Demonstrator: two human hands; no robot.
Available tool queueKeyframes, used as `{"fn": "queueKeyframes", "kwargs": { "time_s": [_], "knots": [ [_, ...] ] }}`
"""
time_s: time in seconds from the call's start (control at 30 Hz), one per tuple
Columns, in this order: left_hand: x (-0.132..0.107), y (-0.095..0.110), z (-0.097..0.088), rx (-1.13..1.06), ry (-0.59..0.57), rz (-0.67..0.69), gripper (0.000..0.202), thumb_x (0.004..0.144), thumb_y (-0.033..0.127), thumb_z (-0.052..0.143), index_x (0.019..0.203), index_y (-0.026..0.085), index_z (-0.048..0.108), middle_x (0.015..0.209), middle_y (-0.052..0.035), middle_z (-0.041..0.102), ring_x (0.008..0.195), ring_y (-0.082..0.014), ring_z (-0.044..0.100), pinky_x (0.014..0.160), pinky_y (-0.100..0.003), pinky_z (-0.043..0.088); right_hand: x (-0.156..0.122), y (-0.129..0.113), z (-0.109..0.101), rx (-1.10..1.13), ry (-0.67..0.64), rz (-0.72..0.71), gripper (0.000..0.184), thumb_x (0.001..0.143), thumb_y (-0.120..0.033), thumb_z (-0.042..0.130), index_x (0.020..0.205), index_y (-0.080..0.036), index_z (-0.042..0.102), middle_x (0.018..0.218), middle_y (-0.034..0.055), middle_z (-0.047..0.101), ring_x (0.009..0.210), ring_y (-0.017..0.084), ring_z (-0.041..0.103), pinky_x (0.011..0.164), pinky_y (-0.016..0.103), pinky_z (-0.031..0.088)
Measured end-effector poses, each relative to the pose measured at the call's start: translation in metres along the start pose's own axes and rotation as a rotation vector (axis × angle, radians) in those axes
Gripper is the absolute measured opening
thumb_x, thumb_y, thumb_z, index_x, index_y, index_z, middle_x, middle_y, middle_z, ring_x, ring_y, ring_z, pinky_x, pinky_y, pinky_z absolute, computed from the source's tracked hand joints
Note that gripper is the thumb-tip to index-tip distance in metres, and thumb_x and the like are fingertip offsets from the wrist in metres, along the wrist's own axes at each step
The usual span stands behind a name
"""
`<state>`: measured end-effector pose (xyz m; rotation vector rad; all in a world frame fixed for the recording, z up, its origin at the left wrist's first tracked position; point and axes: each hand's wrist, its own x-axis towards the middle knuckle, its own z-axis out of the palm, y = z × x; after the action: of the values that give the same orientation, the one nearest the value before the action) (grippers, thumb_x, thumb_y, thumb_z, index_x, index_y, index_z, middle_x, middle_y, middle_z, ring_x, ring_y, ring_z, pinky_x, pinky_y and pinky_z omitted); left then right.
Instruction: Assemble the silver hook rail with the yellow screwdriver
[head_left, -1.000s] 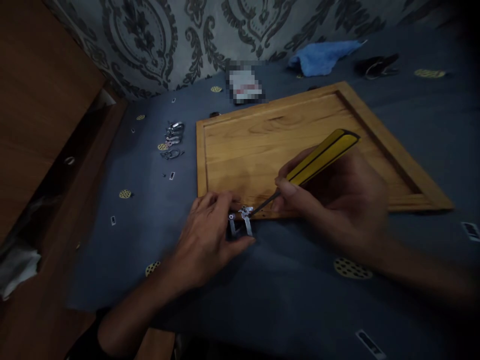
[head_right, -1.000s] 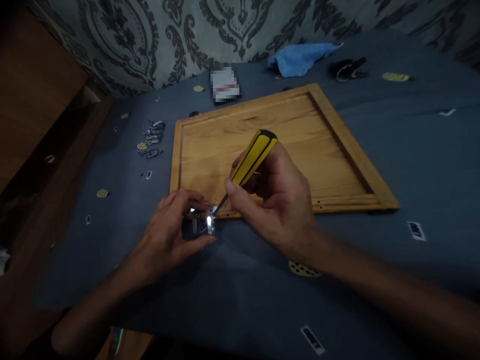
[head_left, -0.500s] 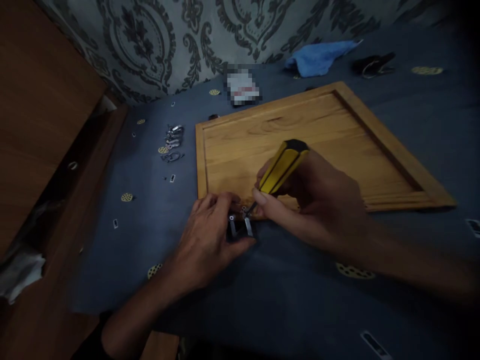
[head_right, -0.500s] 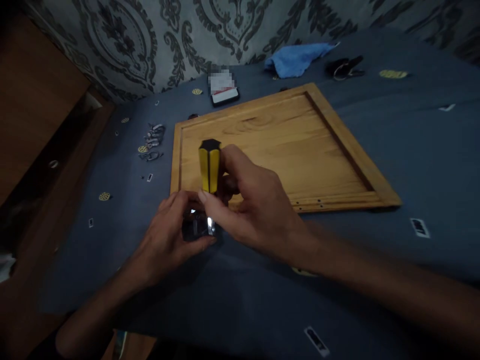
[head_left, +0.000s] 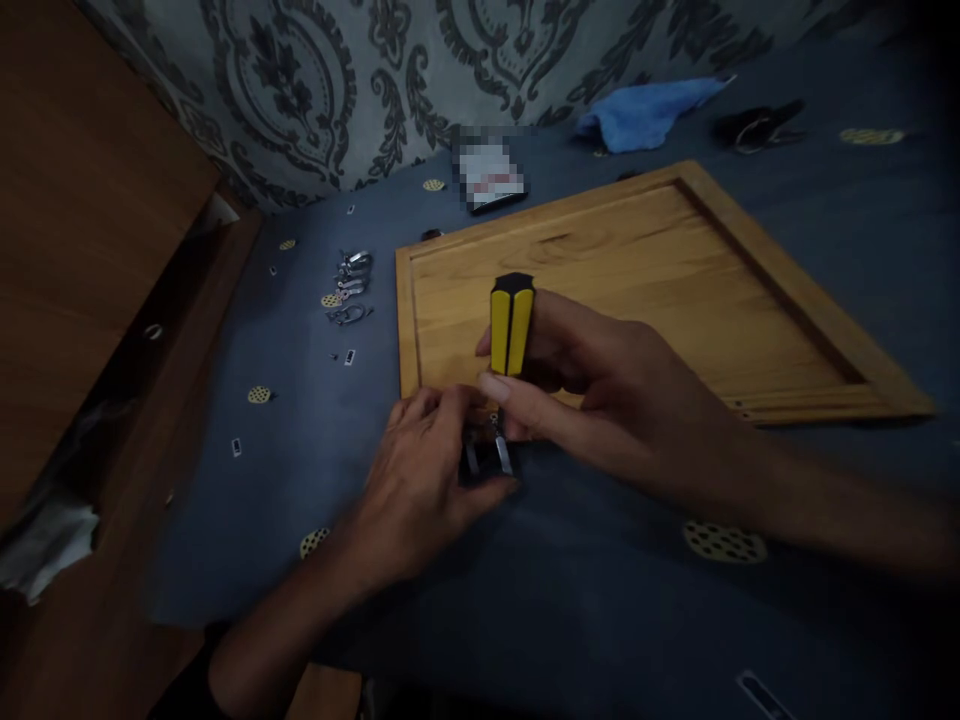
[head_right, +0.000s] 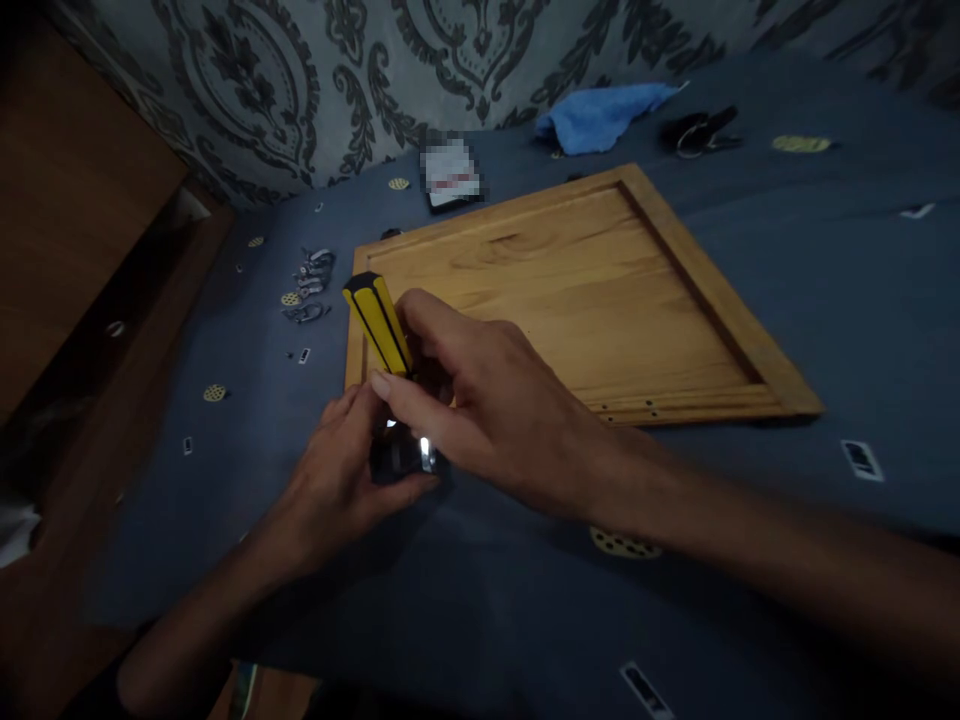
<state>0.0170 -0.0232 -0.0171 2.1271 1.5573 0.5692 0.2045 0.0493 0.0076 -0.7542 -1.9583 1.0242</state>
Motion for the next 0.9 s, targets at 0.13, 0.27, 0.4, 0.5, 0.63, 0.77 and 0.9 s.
{"fn": "queueKeyframes", "kwargs": {
  "time_s": [0.13, 0.27, 0.4, 0.5, 0.63, 0.77, 0.9],
  "knots": [
    [0.001, 0.002, -0.001, -0.015, 0.008, -0.025, 0.049, 0.084, 0.025, 0.083, 0.120, 0.025, 0.050, 0.116, -0.0042, 0.072, 0.114, -0.0312, 0.065, 0.097, -0.048, 0.051, -0.003, 0.000, -0.003, 0.073, 0.040, -0.006, 0.022, 0.100, -0.036, 0.067, 0.085, -0.027, 0.053, 0.077, -0.0043, 0.061, 0.061, 0.015, 0.063, 0.054, 0.032, 0.058],
    [0.001, 0.003, -0.003, -0.051, -0.012, -0.034, 0.049, 0.084, 0.022, 0.085, 0.119, 0.025, 0.051, 0.116, -0.0017, 0.074, 0.117, -0.0291, 0.066, 0.097, -0.046, 0.049, -0.004, 0.003, -0.006, 0.012, 0.147, -0.053, 0.019, 0.100, -0.034, 0.069, 0.089, -0.028, 0.055, 0.078, -0.0041, 0.062, 0.061, 0.015, 0.065, 0.054, 0.033, 0.059],
    [0.001, 0.003, -0.004, -0.065, -0.006, -0.020, 0.051, 0.083, 0.022, 0.088, 0.119, 0.026, 0.051, 0.119, -0.0008, 0.073, 0.118, -0.0276, 0.066, 0.098, -0.045, 0.048, -0.002, 0.009, -0.007, -0.002, 0.154, -0.052, 0.019, 0.100, -0.034, 0.070, 0.090, -0.028, 0.056, 0.077, -0.0041, 0.062, 0.060, 0.016, 0.066, 0.053, 0.034, 0.058],
    [0.000, 0.004, -0.004, -0.068, -0.010, -0.039, 0.053, 0.082, 0.021, 0.089, 0.119, 0.026, 0.052, 0.119, -0.0015, 0.073, 0.117, -0.0280, 0.066, 0.098, -0.046, 0.049, -0.002, 0.011, -0.006, 0.007, 0.139, -0.046, 0.019, 0.099, -0.035, 0.070, 0.089, -0.028, 0.055, 0.077, -0.0039, 0.063, 0.059, 0.016, 0.066, 0.052, 0.034, 0.057],
    [0.000, 0.004, -0.004, -0.058, -0.018, -0.043, 0.051, 0.083, 0.022, 0.088, 0.120, 0.025, 0.053, 0.119, -0.0023, 0.073, 0.117, -0.0287, 0.066, 0.098, -0.047, 0.049, -0.001, 0.012, -0.003, 0.042, 0.123, -0.018, 0.020, 0.098, -0.034, 0.070, 0.088, -0.028, 0.055, 0.079, -0.0033, 0.065, 0.060, 0.018, 0.067, 0.054, 0.036, 0.059],
    [0.000, 0.004, -0.004, -0.057, -0.017, -0.043, 0.048, 0.083, 0.023, 0.088, 0.117, 0.024, 0.053, 0.120, -0.0030, 0.073, 0.117, -0.0294, 0.066, 0.097, -0.048, 0.049, 0.000, 0.013, -0.002, 0.066, 0.102, -0.003, 0.022, 0.097, -0.036, 0.072, 0.087, -0.028, 0.053, 0.076, -0.0026, 0.064, 0.062, 0.019, 0.067, 0.056, 0.038, 0.058],
    [0.001, 0.003, -0.003, -0.050, -0.017, -0.052, 0.048, 0.083, 0.024, 0.088, 0.116, 0.024, 0.053, 0.120, -0.0041, 0.073, 0.117, -0.0308, 0.065, 0.097, -0.049, 0.050, -0.001, 0.013, -0.002, 0.087, 0.087, 0.028, 0.027, 0.097, -0.042, 0.073, 0.086, -0.029, 0.052, 0.075, -0.0019, 0.062, 0.063, 0.020, 0.065, 0.058, 0.039, 0.056]
  ]
}}
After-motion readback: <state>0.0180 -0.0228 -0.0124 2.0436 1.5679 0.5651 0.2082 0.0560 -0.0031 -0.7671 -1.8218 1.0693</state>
